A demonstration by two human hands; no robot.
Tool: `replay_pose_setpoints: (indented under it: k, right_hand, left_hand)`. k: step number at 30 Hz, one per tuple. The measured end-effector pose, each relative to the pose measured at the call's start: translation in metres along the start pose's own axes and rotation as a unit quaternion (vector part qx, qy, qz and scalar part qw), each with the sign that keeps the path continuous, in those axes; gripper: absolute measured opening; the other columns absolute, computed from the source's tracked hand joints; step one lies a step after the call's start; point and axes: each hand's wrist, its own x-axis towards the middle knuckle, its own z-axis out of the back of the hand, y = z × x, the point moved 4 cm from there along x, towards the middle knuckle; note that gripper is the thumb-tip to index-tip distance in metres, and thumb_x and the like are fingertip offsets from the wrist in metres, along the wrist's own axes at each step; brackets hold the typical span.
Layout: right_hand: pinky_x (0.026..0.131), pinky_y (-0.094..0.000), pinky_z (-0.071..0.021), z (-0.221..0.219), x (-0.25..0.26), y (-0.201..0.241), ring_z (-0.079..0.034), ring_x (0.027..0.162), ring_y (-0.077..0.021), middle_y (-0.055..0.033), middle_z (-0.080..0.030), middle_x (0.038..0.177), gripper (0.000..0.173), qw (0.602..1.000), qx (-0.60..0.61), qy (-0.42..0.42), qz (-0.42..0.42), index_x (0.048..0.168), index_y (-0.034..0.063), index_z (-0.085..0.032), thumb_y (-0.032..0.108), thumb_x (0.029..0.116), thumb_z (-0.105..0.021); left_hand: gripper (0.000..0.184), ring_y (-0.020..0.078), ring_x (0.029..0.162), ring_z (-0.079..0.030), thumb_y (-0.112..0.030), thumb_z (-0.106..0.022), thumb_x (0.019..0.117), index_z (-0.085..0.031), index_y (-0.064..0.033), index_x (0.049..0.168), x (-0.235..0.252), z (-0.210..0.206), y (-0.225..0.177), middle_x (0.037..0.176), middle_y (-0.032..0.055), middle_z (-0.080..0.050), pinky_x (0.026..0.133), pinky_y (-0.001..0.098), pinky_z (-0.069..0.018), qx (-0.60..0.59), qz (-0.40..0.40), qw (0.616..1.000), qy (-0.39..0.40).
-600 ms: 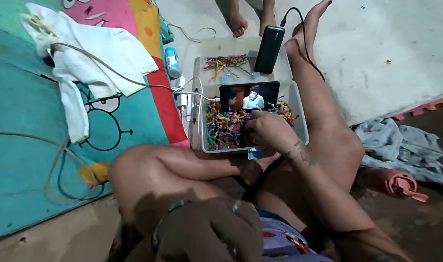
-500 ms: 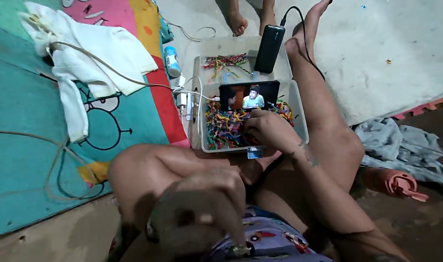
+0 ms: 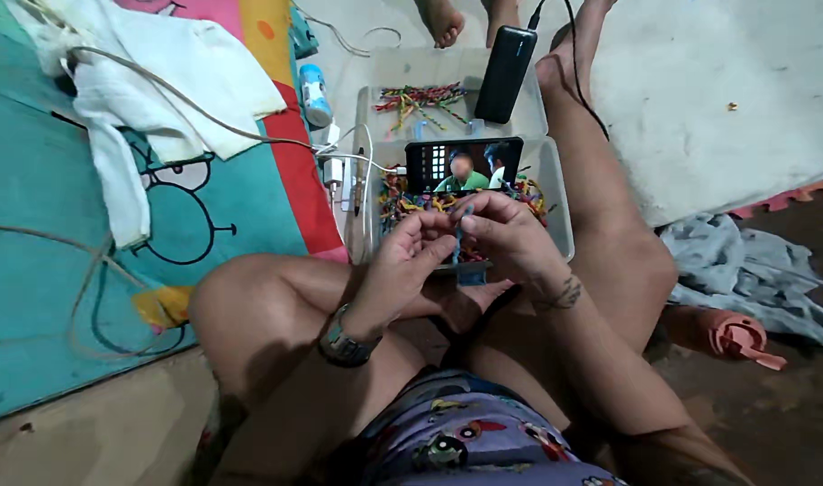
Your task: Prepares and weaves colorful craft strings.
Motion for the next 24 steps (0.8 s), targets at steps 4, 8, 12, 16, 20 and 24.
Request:
replay_pose_setpoints:
  k: [4, 8, 12, 16, 20, 24]
  right_hand:
    - [0.070, -0.0204, -0.0546, -0.014, -0.002, -0.002, -0.063, 0.084, -0.0048, 0.0021, -0.067, 0.101, 0.008, 0.999, -0.044, -0.014, 0.015, 0.092, 0.0130, -0.071, 0.009, 0.0934, -0.065]
    - [0.070, -0.0202, -0.0572, -0.016, -0.005, 0.001, -0.065, 0.083, -0.0042, 0.0007, -0.068, 0.103, 0.007, 0.994, -0.103, -0.009, 0.029, 0.093, 0.0097, -0.070, 0.007, 0.0943, -0.064]
    - [0.067, -0.0196, -0.0526, -0.018, -0.009, -0.010, -0.061, 0.076, -0.0030, 0.0032, -0.068, 0.094, 0.011, 0.998, -0.026, -0.039, -0.037, 0.095, 0.0137, -0.068, 0.009, 0.0973, -0.058]
    - [0.068, -0.0178, -0.0516, -0.015, -0.011, -0.009, -0.061, 0.079, -0.0007, 0.0059, -0.068, 0.097, 0.010, 0.998, -0.021, -0.053, 0.030, 0.097, 0.0179, -0.069, 0.020, 0.1003, -0.059]
    - [0.081, -0.0217, -0.0561, -0.009, -0.017, -0.002, -0.064, 0.098, -0.0040, 0.0072, -0.067, 0.105, 0.013, 0.986, -0.027, -0.018, 0.163, 0.100, 0.0204, -0.070, 0.030, 0.1009, -0.063]
    - [0.086, -0.0248, -0.0563, -0.001, -0.037, -0.009, -0.064, 0.098, -0.0041, 0.0093, -0.066, 0.103, 0.012, 0.981, -0.025, -0.043, 0.185, 0.101, 0.0234, -0.070, 0.033, 0.1009, -0.063]
  left_hand:
    - [0.002, 0.0031, 0.076, -0.061, -0.007, -0.062, 0.0995, -0.062, -0.0090, 0.100, -0.001, 0.001, 0.006, 0.087, -0.0033, -0.064, 0.071, 0.0208, -0.0548, 0.003, 0.007, 1.000, -0.014]
    - [0.005, 0.0021, 0.078, -0.062, -0.007, -0.060, 0.1001, -0.061, -0.0068, 0.104, -0.005, 0.003, 0.008, 0.088, -0.0027, -0.064, 0.071, 0.0198, -0.0545, 0.062, 0.005, 0.998, 0.015]
    - [0.009, -0.0008, 0.071, -0.059, -0.012, -0.053, 0.1037, -0.060, -0.0074, 0.100, -0.007, 0.002, 0.006, 0.081, -0.0039, -0.060, 0.066, 0.0160, -0.0517, 0.125, 0.003, 0.992, 0.027]
    - [0.017, -0.0032, 0.061, -0.051, -0.017, -0.055, 0.1042, -0.061, -0.0095, 0.091, -0.008, 0.004, 0.003, 0.072, -0.0066, -0.055, 0.056, 0.0124, -0.0430, 0.170, -0.022, 0.985, 0.031]
    - [0.017, -0.0016, 0.070, -0.056, -0.017, -0.058, 0.1022, -0.063, -0.0038, 0.093, -0.013, -0.006, 0.003, 0.080, -0.0016, -0.060, 0.065, 0.0153, -0.0493, 0.196, -0.064, 0.977, 0.053]
    - [0.027, 0.0028, 0.072, -0.054, -0.019, -0.055, 0.1045, -0.063, 0.0020, 0.088, -0.024, -0.025, 0.010, 0.079, 0.0055, -0.059, 0.068, 0.0159, -0.0455, 0.215, -0.129, 0.965, 0.081]
